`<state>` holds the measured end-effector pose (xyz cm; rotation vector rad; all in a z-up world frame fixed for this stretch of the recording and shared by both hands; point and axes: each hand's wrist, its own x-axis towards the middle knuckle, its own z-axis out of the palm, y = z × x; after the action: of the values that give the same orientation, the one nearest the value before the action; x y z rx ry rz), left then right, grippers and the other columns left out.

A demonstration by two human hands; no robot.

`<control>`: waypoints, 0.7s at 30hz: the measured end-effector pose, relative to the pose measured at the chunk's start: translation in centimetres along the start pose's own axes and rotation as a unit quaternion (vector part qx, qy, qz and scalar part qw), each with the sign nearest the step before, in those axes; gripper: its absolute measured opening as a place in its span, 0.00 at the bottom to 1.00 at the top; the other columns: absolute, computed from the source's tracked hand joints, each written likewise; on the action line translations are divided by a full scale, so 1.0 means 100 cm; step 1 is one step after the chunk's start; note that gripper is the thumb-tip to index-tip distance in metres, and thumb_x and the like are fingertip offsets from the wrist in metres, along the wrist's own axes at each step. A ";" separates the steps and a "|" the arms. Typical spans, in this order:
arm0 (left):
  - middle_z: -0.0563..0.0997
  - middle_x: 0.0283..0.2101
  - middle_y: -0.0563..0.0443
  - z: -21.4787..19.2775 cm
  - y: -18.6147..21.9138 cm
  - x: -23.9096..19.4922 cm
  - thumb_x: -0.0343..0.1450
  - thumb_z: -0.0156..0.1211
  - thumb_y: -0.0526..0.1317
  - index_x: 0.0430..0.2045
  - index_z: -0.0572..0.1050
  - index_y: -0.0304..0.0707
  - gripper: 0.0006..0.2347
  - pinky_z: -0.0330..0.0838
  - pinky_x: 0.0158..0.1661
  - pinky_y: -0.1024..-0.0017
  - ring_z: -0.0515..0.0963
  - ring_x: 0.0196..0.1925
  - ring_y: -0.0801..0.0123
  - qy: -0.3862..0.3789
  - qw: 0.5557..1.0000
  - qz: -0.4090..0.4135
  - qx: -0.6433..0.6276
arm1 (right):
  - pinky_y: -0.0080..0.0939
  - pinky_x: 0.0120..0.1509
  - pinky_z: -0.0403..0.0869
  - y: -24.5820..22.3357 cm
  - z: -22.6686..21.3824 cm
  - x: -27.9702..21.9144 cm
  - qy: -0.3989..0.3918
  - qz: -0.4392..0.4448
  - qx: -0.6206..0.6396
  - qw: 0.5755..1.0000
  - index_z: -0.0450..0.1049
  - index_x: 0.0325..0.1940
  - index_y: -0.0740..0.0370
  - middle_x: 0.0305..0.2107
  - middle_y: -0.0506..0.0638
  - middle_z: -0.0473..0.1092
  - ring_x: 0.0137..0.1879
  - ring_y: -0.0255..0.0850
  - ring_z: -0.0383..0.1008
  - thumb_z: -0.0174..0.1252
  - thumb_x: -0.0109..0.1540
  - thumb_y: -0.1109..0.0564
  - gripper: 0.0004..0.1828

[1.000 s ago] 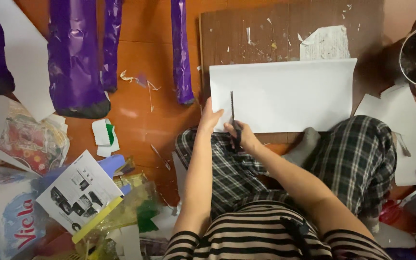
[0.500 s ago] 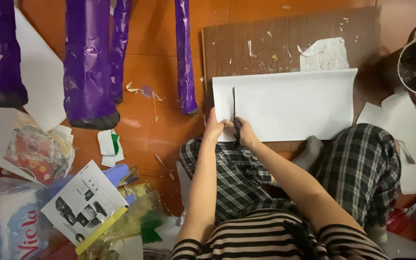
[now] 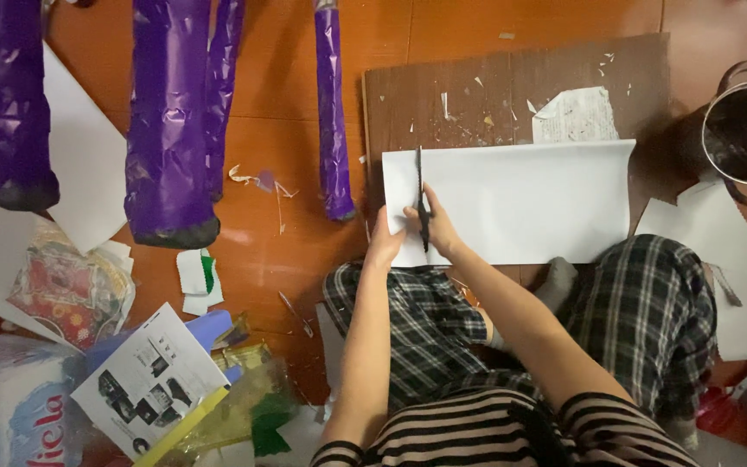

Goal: Cutting paper into strips and gluing them onto a purple paper sculpture frame.

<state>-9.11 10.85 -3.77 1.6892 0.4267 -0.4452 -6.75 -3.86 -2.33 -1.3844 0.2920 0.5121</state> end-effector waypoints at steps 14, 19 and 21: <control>0.75 0.61 0.41 0.000 -0.008 0.010 0.70 0.61 0.30 0.64 0.63 0.36 0.25 0.69 0.60 0.64 0.74 0.62 0.59 0.046 0.997 0.045 0.045 | 0.34 0.42 0.73 0.023 0.003 0.008 0.071 -0.103 -0.121 0.985 0.54 0.78 0.61 0.31 0.47 0.74 0.36 0.32 0.71 0.68 0.63 0.51 0.45; 0.73 0.63 0.40 -0.020 0.006 -0.020 0.69 0.61 0.29 0.66 0.62 0.36 0.28 0.67 0.61 0.63 0.72 0.64 0.59 0.050 0.993 0.102 -0.026 | 0.40 0.37 0.72 -0.038 -0.013 -0.033 0.000 -0.056 -0.079 0.995 0.56 0.78 0.59 0.28 0.46 0.70 0.32 0.38 0.70 0.67 0.62 0.51 0.43; 0.62 0.71 0.37 -0.046 0.008 -0.039 0.68 0.61 0.26 0.71 0.55 0.32 0.33 0.53 0.67 0.61 0.60 0.72 0.56 0.056 0.975 0.213 -0.020 | 0.47 0.36 0.79 -0.057 -0.022 -0.053 -0.060 0.046 0.037 0.996 0.48 0.78 0.46 0.19 0.50 0.67 0.26 0.44 0.72 0.59 0.64 0.50 0.41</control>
<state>-11.83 15.11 -0.37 1.7131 0.1433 -0.0249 -8.16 -7.50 4.71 -1.2677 0.2752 0.6528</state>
